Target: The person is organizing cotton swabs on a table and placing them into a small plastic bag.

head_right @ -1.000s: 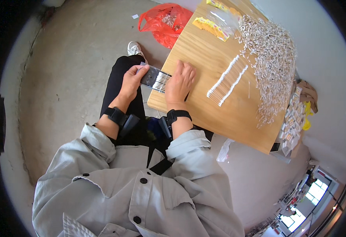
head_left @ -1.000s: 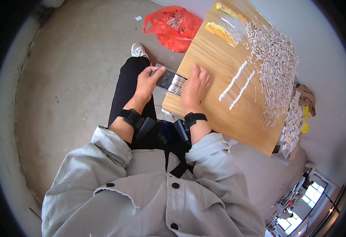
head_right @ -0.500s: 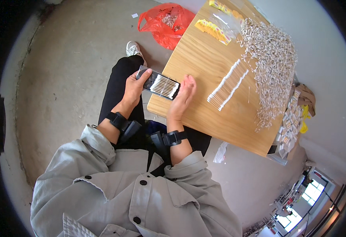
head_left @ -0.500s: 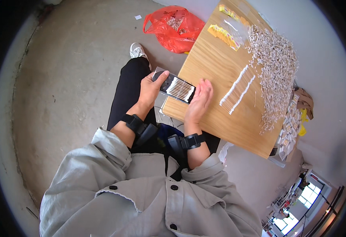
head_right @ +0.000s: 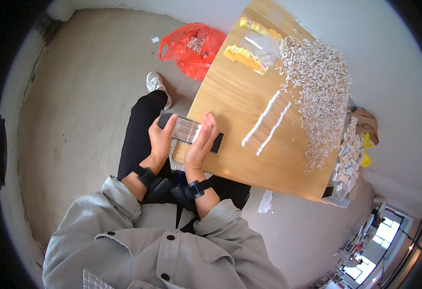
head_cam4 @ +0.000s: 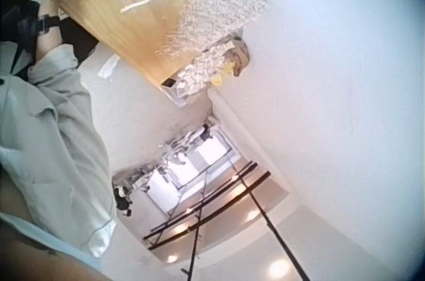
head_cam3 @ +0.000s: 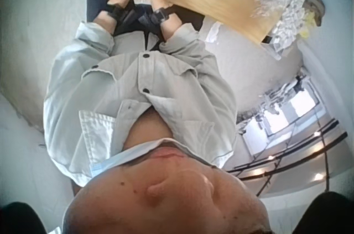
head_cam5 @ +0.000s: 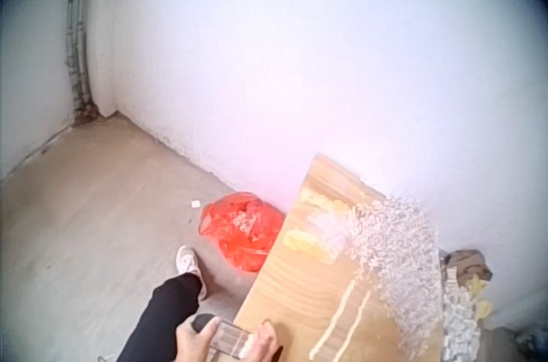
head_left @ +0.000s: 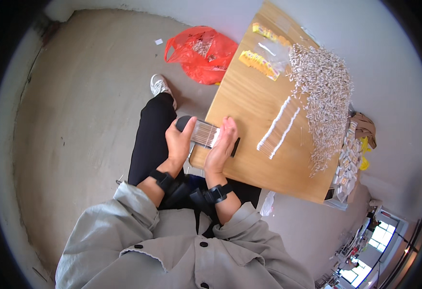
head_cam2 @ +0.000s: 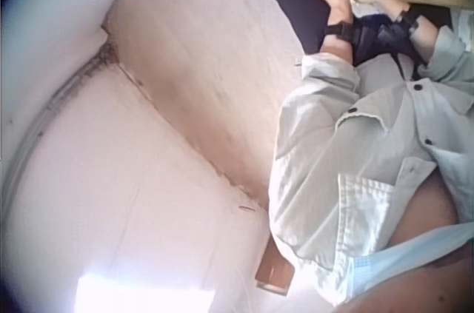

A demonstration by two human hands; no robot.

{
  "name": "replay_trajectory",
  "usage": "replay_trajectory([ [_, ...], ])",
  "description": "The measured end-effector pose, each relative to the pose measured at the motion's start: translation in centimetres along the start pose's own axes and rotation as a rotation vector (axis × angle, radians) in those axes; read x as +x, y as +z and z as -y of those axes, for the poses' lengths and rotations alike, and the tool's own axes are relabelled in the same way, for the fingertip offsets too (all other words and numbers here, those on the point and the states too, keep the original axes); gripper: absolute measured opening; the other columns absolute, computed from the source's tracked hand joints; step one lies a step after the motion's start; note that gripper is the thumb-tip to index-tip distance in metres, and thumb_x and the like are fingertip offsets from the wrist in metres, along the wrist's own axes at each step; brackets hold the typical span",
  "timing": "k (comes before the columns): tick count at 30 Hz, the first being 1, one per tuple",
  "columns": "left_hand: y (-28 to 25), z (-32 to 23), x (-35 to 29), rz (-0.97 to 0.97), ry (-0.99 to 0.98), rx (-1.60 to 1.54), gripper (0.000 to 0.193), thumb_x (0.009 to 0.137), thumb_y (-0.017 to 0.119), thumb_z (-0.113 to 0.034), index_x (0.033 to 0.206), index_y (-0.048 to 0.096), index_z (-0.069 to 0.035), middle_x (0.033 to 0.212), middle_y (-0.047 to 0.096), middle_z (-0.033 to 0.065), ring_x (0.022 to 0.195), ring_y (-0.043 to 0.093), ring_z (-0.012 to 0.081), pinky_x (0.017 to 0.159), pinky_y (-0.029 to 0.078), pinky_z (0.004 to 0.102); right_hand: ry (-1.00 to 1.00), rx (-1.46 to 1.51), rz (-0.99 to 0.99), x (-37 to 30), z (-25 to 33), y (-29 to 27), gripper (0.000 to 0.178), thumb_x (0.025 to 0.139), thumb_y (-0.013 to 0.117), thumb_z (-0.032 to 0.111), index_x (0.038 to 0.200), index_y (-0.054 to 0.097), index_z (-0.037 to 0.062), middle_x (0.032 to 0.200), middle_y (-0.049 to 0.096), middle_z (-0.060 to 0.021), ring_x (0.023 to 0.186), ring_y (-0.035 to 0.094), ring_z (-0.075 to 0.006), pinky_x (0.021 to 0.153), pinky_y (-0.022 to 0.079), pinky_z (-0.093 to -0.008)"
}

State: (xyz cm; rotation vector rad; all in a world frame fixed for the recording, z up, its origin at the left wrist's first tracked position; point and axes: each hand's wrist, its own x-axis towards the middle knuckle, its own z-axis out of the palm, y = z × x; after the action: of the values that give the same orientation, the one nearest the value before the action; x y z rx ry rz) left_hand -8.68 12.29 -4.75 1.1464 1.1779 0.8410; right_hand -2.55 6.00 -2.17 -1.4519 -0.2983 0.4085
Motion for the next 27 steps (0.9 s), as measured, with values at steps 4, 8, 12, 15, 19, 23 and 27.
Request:
replay_trajectory([
  [4,-0.7,-0.5,0.3,0.117,-0.162,-0.182,0.022,0.087,0.070,-0.020,0.086,0.063,0.001,0.074,0.062,0.0003,0.065,0.053,0.0066,0.060,0.045,0.0248,-0.001,-0.153,0.059,1.6,0.6,-1.1,0.043,0.100,0.044,0.024,0.133,0.038,-0.0031,0.130,0.047,-0.0164,0.125,0.043,-0.0224,0.108,0.031,-0.0340],
  [8,-3.8,-0.4,2.6,0.300,-0.326,-0.361,0.025,0.095,0.058,-0.028,0.095,0.062,-0.004,0.084,0.059,-0.0032,0.076,0.052,0.0035,0.068,0.041,0.0205,-0.030,-0.401,0.096,8.2,3.3,-2.4,0.033,0.091,0.055,0.009,0.122,0.047,-0.0010,0.117,0.046,-0.0107,0.109,0.050,-0.0193,0.097,0.043,-0.0328],
  [12,-4.7,0.3,4.1,0.365,-0.476,-0.551,0.033,0.099,0.048,-0.034,0.107,0.058,-0.003,0.093,0.058,0.0009,0.086,0.054,0.0087,0.078,0.044,0.0241,-0.172,-0.768,0.061,21.0,2.5,-6.6,0.031,0.082,0.064,0.013,0.110,0.061,0.0014,0.102,0.059,-0.0160,0.101,0.056,-0.0252,0.084,0.047,-0.0373],
  [15,-4.4,-0.1,3.8,0.378,-0.504,-0.567,0.032,0.100,0.048,-0.033,0.110,0.057,-0.003,0.094,0.058,0.0017,0.089,0.055,0.0099,0.081,0.044,0.0247,-0.180,-0.901,0.110,27.5,1.3,-8.8,0.037,0.083,0.066,0.018,0.114,0.061,-0.0024,0.101,0.066,-0.0130,0.091,0.064,-0.0218,0.083,0.049,-0.0329],
  [19,-3.9,-0.2,3.8,0.397,-0.478,-0.540,0.032,0.100,0.048,-0.032,0.112,0.056,-0.003,0.096,0.059,0.0036,0.093,0.055,0.0119,0.086,0.044,0.0262,-0.178,-1.202,0.009,31.5,0.4,-9.1,0.049,0.073,0.073,0.037,0.098,0.065,-0.0041,0.093,0.067,-0.0214,0.090,0.064,-0.0352,0.082,0.050,-0.0411],
  [23,-4.8,-0.3,3.7,0.390,-0.474,-0.492,0.033,0.099,0.047,-0.032,0.114,0.055,-0.003,0.099,0.060,0.0064,0.096,0.056,0.0138,0.088,0.044,0.0276,0.045,-1.254,0.021,31.6,1.1,-6.4,0.052,0.069,0.077,0.038,0.098,0.066,-0.0029,0.095,0.067,-0.0211,0.088,0.065,-0.0327,0.080,0.050,-0.0404],
  [27,-3.6,-0.7,4.0,0.411,-0.457,-0.501,0.034,0.101,0.044,-0.031,0.114,0.057,-0.003,0.098,0.063,0.0077,0.095,0.059,0.0161,0.088,0.046,0.0302,0.044,-0.977,-0.076,33.5,-0.3,-9.0,0.049,0.064,0.081,0.030,0.099,0.067,0.0004,0.094,0.068,-0.0166,0.087,0.066,-0.0275,0.078,0.051,-0.0376],
])
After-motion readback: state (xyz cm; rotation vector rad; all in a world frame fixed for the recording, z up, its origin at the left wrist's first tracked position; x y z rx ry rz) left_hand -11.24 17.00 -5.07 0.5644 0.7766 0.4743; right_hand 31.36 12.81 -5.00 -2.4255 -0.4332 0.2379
